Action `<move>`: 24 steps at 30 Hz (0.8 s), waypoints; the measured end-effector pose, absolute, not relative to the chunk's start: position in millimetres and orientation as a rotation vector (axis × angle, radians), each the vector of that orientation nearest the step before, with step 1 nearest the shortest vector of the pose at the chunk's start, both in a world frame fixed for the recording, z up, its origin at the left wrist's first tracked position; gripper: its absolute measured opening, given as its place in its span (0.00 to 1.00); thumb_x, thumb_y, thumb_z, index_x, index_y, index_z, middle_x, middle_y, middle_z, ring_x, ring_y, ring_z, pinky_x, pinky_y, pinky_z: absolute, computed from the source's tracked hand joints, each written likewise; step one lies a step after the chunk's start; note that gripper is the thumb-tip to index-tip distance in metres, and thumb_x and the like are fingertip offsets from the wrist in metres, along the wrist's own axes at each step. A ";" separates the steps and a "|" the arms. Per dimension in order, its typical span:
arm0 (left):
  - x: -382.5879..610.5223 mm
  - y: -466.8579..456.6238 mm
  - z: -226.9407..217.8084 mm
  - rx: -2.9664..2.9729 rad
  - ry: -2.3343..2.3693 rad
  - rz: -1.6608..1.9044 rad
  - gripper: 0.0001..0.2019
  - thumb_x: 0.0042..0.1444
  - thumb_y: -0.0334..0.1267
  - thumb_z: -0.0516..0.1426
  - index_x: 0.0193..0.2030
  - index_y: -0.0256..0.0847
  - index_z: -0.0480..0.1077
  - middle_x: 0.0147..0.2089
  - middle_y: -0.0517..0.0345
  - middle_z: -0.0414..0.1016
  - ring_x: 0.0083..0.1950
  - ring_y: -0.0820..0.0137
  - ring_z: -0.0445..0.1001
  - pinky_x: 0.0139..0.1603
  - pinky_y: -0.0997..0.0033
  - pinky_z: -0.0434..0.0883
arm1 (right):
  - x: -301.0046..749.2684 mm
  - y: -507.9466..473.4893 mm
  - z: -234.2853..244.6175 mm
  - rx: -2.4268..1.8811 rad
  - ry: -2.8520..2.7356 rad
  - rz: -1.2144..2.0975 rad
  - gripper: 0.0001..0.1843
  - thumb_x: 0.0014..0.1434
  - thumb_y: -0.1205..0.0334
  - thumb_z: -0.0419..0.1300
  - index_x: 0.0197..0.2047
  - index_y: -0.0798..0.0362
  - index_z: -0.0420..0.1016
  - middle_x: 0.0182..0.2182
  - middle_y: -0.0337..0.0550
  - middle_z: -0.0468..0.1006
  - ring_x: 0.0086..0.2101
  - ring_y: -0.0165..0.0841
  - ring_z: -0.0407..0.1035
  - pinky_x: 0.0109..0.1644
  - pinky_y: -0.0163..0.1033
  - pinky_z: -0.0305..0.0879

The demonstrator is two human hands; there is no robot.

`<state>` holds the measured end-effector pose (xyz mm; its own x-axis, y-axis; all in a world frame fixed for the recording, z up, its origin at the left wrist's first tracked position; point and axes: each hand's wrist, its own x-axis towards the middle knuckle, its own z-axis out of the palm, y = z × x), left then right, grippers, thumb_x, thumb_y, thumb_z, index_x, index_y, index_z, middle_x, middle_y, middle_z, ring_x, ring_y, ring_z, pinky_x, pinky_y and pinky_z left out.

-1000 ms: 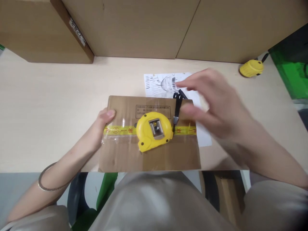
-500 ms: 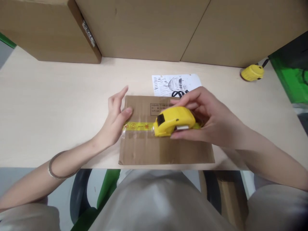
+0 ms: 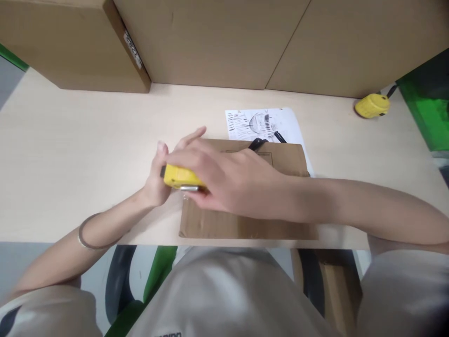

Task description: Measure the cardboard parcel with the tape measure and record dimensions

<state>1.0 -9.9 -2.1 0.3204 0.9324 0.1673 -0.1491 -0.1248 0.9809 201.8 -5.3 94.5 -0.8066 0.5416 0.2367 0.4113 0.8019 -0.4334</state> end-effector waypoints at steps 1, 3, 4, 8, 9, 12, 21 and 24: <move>-3.8 -7.7 -3.7 1.436 0.762 1.074 0.38 0.71 0.65 0.35 0.64 0.44 0.74 0.71 0.49 0.74 0.79 0.47 0.62 0.75 0.40 0.69 | 203.2 -7.4 93.6 -0.724 -2.670 0.471 0.25 0.68 0.66 0.56 0.67 0.48 0.67 0.58 0.45 0.79 0.33 0.31 0.74 0.27 0.38 0.59; -14.0 -2.2 -6.7 1.621 0.702 0.988 0.36 0.69 0.67 0.42 0.69 0.48 0.71 0.81 0.51 0.59 0.79 0.44 0.60 0.75 0.38 0.68 | 215.9 -12.9 94.5 -0.755 -2.687 0.469 0.29 0.67 0.65 0.58 0.70 0.45 0.66 0.59 0.42 0.80 0.32 0.31 0.75 0.25 0.37 0.57; -18.5 0.3 -7.4 1.724 0.685 0.944 0.34 0.68 0.66 0.48 0.71 0.50 0.69 0.84 0.54 0.51 0.80 0.43 0.57 0.78 0.37 0.64 | 226.8 -16.2 95.9 -0.793 -2.674 0.481 0.30 0.67 0.64 0.58 0.71 0.44 0.65 0.60 0.41 0.80 0.33 0.31 0.76 0.24 0.36 0.58; -25.4 2.9 -0.1 1.978 0.737 0.804 0.28 0.66 0.54 0.61 0.71 0.59 0.68 0.85 0.59 0.45 0.86 0.46 0.38 0.83 0.33 0.46 | 292.3 -30.8 98.3 -1.068 -2.526 0.482 0.28 0.65 0.54 0.65 0.67 0.40 0.67 0.59 0.38 0.81 0.42 0.36 0.82 0.35 0.40 0.75; -24.8 1.9 2.9 1.981 0.768 0.795 0.26 0.66 0.52 0.61 0.70 0.61 0.68 0.85 0.59 0.47 0.86 0.47 0.38 0.83 0.32 0.47 | 311.5 -34.3 96.4 -1.147 -2.455 0.477 0.29 0.63 0.51 0.68 0.65 0.39 0.69 0.58 0.37 0.82 0.44 0.39 0.82 0.40 0.43 0.78; -22.0 -1.7 7.5 1.963 0.825 0.812 0.23 0.68 0.52 0.59 0.69 0.62 0.69 0.83 0.58 0.51 0.86 0.48 0.41 0.82 0.33 0.54 | 363.9 -43.7 84.2 -1.307 -2.220 0.444 0.30 0.54 0.50 0.75 0.60 0.32 0.75 0.54 0.39 0.84 0.43 0.48 0.82 0.43 0.53 0.78; -24.0 -0.3 4.8 1.992 0.846 0.818 0.24 0.67 0.52 0.59 0.70 0.61 0.69 0.84 0.58 0.51 0.85 0.44 0.43 0.80 0.26 0.53 | 392.3 -60.8 79.7 -1.471 -2.042 0.454 0.29 0.47 0.59 0.77 0.53 0.32 0.80 0.48 0.43 0.85 0.39 0.51 0.80 0.40 0.56 0.72; -24.7 -0.4 6.2 1.992 0.854 0.815 0.24 0.68 0.53 0.59 0.69 0.61 0.70 0.83 0.58 0.52 0.85 0.44 0.44 0.79 0.26 0.55 | 381.1 -59.0 95.2 -1.432 -2.113 0.406 0.28 0.52 0.55 0.76 0.56 0.30 0.79 0.48 0.40 0.84 0.40 0.49 0.79 0.41 0.55 0.71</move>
<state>-24.7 -0.4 6.2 0.5641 0.7912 0.2364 0.2736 -0.4492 0.8505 381.1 -59.0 95.2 -0.2813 0.9206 0.2710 0.7545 0.3866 -0.5304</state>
